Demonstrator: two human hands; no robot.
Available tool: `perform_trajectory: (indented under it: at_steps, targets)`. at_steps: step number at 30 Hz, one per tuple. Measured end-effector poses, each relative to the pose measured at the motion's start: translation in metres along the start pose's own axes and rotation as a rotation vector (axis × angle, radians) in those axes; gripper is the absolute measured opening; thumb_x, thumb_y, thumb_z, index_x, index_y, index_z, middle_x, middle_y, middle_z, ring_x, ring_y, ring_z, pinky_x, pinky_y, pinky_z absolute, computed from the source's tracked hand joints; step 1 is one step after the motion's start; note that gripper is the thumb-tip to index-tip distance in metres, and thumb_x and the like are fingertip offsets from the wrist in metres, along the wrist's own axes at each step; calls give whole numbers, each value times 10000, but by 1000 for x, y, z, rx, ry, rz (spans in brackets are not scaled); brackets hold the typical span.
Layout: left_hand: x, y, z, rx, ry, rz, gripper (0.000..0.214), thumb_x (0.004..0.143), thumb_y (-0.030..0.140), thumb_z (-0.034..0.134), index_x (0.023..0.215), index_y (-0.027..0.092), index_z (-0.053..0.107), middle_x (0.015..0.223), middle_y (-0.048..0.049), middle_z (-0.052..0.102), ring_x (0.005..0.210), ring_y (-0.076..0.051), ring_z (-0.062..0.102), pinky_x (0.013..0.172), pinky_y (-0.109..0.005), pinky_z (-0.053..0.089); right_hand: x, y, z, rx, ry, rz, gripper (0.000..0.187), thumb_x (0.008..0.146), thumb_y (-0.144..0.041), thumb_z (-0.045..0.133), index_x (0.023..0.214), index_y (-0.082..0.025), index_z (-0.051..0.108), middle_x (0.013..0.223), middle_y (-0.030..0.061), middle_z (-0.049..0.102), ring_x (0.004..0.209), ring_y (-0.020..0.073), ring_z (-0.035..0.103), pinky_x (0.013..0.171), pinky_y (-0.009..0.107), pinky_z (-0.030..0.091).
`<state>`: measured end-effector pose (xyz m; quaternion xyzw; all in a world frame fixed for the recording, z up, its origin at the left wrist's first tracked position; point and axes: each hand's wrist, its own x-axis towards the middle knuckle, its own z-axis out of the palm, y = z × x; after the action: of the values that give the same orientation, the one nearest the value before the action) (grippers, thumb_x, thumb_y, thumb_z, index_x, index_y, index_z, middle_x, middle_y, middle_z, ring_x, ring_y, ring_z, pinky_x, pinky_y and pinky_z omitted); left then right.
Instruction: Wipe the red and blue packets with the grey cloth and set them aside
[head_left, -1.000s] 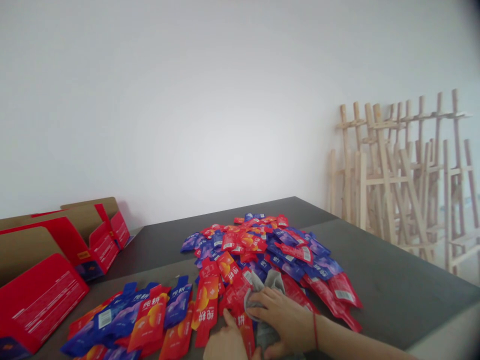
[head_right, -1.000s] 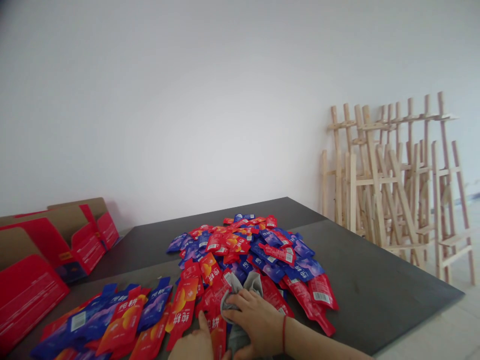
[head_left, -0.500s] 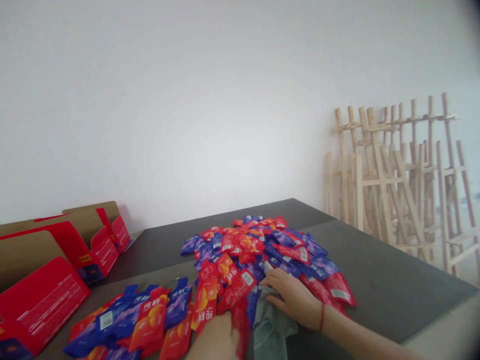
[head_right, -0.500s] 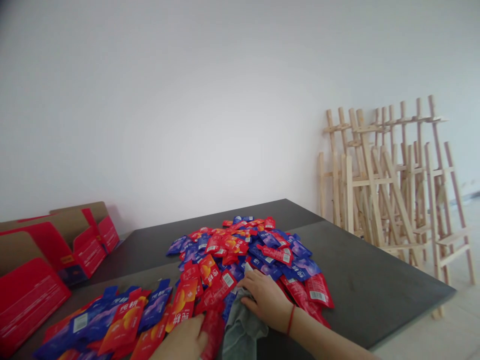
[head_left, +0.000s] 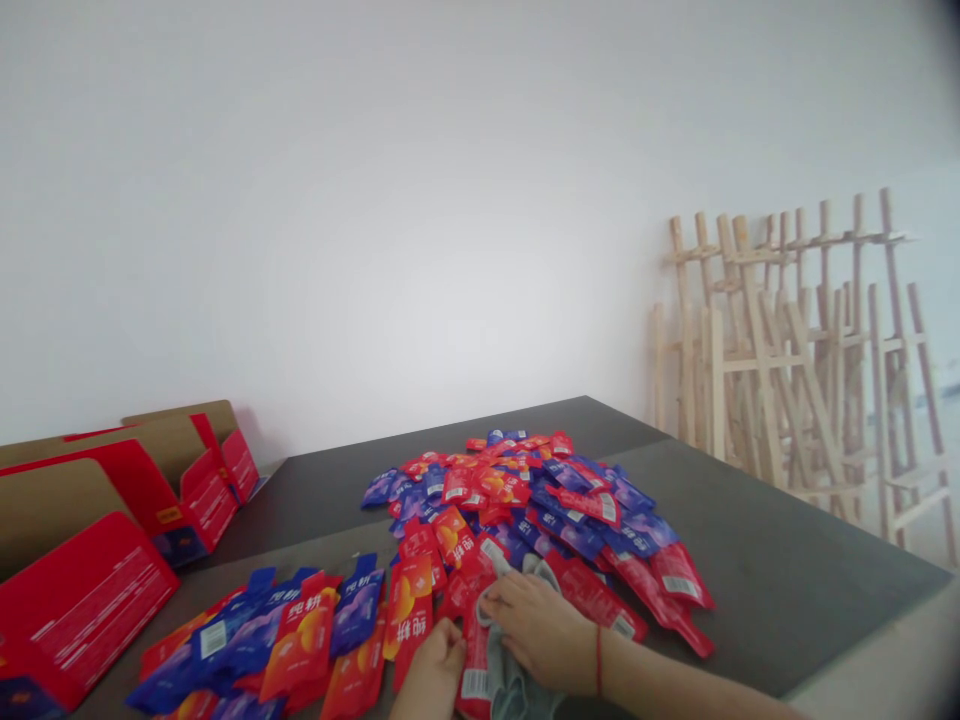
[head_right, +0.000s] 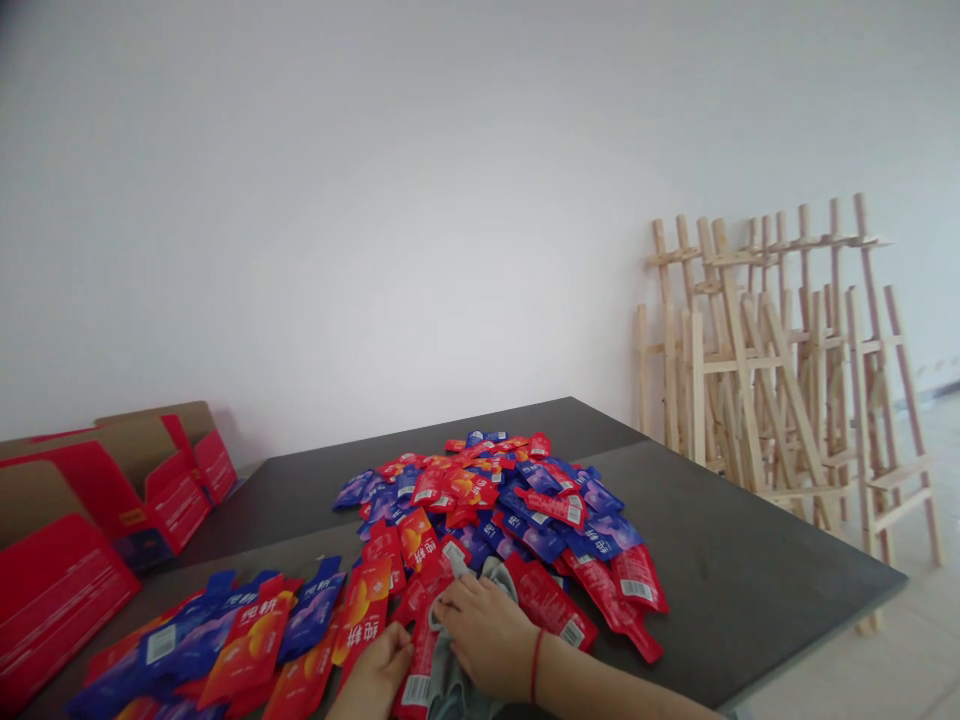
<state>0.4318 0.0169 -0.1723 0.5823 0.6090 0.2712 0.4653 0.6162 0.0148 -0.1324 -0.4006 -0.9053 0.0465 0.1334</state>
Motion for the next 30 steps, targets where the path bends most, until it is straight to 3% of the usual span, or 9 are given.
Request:
perform_trajectory:
  at_steps: [7,9,11,14,16,20,26,28,30]
  targets:
    - [8,-10,2,-68,-11,-36,323,837,568,465,731,277,373,480,105,444,355,-129,512,382,-222,371,-20,-7,-10,41,-108,-387,279,948,-228,533,1213,-238,621,1313,23,638,1102,230,573,964,352,445]
    - [9,-13,1,-83,-11,-18,334,825,587,456,726,279,373,489,111,430,359,-121,496,391,-215,350,-31,-5,-14,103,-105,-358,294,944,-214,525,1215,-259,630,1307,17,641,1088,221,582,967,338,442]
    - [10,-16,0,-94,-13,18,323,815,561,486,708,275,381,509,106,437,404,-116,508,430,-214,356,-37,-2,-18,156,-77,-225,341,907,-192,542,1231,-252,628,1313,43,627,1112,234,578,986,351,437]
    - [14,-19,2,-100,-25,66,297,798,463,558,658,266,386,521,97,455,473,-113,523,489,-219,369,-31,3,-18,185,-46,-35,419,869,-188,541,1281,-231,602,1346,74,588,1170,256,556,1017,388,428]
    - [18,-22,5,-107,-47,73,273,806,417,559,653,266,389,502,98,458,453,-115,500,480,-228,357,-22,3,-15,167,-39,-11,440,866,-207,534,1303,-214,584,1350,91,580,1196,266,542,1022,400,427]
    - [21,-27,10,-146,-66,66,237,844,418,502,694,268,398,527,90,486,442,-120,485,478,-242,369,-10,-4,-9,65,-58,-146,456,857,-223,542,1311,-186,558,1336,101,592,1149,267,563,934,383,465]
    - [12,-21,3,-172,-27,124,282,791,443,527,644,266,364,571,86,449,533,-116,479,531,-228,386,-28,-7,-17,-99,-78,-450,301,992,-294,464,1262,-248,589,1329,2,631,1005,210,605,785,344,461]
    - [9,-17,1,-176,-39,129,254,789,420,509,645,265,369,575,83,452,539,-117,482,539,-226,397,-32,-4,-18,-112,-63,-455,279,1004,-308,468,1248,-265,594,1334,-24,632,982,201,607,767,343,454]
    - [8,-14,1,-171,-56,115,235,803,411,487,654,267,376,564,82,458,509,-118,475,513,-228,388,-31,-2,-18,-121,-53,-370,285,967,-307,538,1241,-246,593,1332,-15,633,991,209,608,750,346,454]
